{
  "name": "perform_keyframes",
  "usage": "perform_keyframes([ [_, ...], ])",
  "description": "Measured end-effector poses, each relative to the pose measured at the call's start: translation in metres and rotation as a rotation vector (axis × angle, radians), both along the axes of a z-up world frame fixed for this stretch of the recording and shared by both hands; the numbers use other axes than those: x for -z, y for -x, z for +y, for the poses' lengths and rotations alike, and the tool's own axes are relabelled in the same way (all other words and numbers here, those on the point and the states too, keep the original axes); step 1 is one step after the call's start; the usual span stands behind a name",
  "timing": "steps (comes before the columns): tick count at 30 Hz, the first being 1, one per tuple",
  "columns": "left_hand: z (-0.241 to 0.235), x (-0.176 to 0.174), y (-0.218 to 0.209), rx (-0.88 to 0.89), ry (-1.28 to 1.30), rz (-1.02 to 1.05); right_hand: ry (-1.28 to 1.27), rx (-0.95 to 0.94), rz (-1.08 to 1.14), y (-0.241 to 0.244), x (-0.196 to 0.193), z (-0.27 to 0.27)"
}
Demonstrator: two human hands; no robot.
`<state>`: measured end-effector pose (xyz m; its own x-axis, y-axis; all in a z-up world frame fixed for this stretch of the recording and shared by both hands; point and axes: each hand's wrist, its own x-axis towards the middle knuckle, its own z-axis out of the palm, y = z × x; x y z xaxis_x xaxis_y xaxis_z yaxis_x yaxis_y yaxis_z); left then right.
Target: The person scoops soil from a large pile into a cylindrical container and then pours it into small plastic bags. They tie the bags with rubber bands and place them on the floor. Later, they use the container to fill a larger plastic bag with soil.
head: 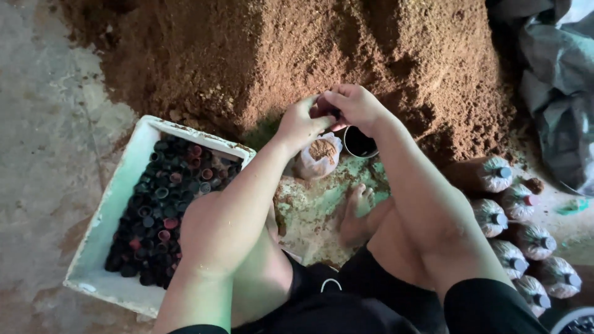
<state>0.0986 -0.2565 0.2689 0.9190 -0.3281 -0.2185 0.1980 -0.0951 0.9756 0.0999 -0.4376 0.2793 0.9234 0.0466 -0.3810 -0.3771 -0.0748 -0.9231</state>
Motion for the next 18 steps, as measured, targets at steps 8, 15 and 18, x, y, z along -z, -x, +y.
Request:
perform_keyframes([
  [8, 0.000, -0.024, 0.011, 0.050, -0.166, 0.025, 0.171, 0.266, -0.120, 0.006, 0.008, -0.004],
  [15, 0.006, -0.004, -0.001, 0.093, -0.423, -0.069, 0.218, 0.277, -0.115, 0.024, 0.014, -0.033],
  [18, 0.006, 0.003, 0.000, 0.080, -0.519, -0.135, 0.717, -0.118, -0.164, 0.037, 0.010, -0.031],
])
